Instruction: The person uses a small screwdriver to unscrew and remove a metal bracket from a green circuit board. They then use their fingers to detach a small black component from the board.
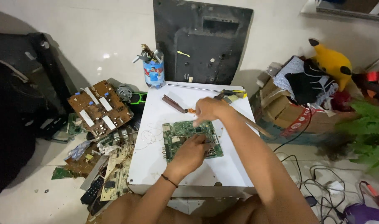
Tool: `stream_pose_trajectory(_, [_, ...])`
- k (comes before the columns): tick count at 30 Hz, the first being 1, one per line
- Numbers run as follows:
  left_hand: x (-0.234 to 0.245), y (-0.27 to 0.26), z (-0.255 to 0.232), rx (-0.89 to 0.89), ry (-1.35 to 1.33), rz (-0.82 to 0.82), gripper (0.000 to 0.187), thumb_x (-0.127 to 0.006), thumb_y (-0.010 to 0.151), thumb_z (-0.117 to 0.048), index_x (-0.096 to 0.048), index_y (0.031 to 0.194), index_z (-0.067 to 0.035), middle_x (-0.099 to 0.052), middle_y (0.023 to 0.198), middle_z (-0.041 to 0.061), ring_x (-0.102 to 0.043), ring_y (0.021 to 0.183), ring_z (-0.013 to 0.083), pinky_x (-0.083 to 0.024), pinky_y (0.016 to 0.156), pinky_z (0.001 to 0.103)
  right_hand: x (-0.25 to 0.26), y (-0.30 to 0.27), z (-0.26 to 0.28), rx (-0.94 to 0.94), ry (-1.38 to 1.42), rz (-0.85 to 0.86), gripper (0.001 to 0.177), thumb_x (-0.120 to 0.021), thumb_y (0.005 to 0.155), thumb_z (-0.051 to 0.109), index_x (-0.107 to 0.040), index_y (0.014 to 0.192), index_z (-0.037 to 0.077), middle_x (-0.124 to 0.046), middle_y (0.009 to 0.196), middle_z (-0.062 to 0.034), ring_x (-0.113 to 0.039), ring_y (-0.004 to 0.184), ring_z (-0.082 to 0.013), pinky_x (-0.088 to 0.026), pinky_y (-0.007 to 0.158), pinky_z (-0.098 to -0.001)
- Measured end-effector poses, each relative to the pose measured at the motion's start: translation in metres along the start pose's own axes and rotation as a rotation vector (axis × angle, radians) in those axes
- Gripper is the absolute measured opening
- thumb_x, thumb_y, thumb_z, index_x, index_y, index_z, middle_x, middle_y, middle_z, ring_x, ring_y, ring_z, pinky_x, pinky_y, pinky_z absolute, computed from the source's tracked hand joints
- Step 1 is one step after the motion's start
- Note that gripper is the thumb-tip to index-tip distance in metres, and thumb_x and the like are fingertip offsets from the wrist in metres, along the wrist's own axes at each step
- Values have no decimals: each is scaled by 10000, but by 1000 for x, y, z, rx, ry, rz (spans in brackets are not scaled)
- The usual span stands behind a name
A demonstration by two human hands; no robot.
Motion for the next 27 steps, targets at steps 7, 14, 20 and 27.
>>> stream_pose_trajectory(7, [44,11,-17,194,-267,222,337,-562,942,108,-642,1268,134,-523,1418,344,-471,1369,482,-460,1084,522,-62,-127,4,-77,396,-557,290,-693,905,312,-699,980,32,-736,865,-242,-714,921,-446,-540,790,-543])
stream_pose_trajectory(14, [37,23,-6,175,-264,264,339,-474,1023,-23,-625,1327,-15,-480,1244,188,-480,1140,404,-408,846,519,-120,-170,29,-295,976,-743,366,-709,919,246,-629,1255,125,-810,1117,-123,-745,1066,-264,-564,914,-383])
stream_pose_trajectory(20, [22,35,5,14,-57,223,284,-501,1020,-85,-737,1171,-132,-646,979,94,-637,799,368,-471,588,490,-165,-146,0,84,563,-968,257,-759,892,157,-784,1140,94,-807,1107,-62,-756,990,-196,-608,890,-326])
stream_pose_trajectory(27, [11,46,10,-237,300,102,113,-731,845,-16,-673,852,-112,-614,946,82,-623,802,337,-493,568,475,-182,-136,-7,216,278,-999,317,-674,964,124,-715,1257,12,-719,1149,-136,-680,1071,-297,-588,891,-413])
Point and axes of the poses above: each hand's wrist, its own y-axis towards the middle knuckle, its own x-axis out of the back of the hand, z = x × y, the point moved 1 cm from there along y, towards the middle knuckle
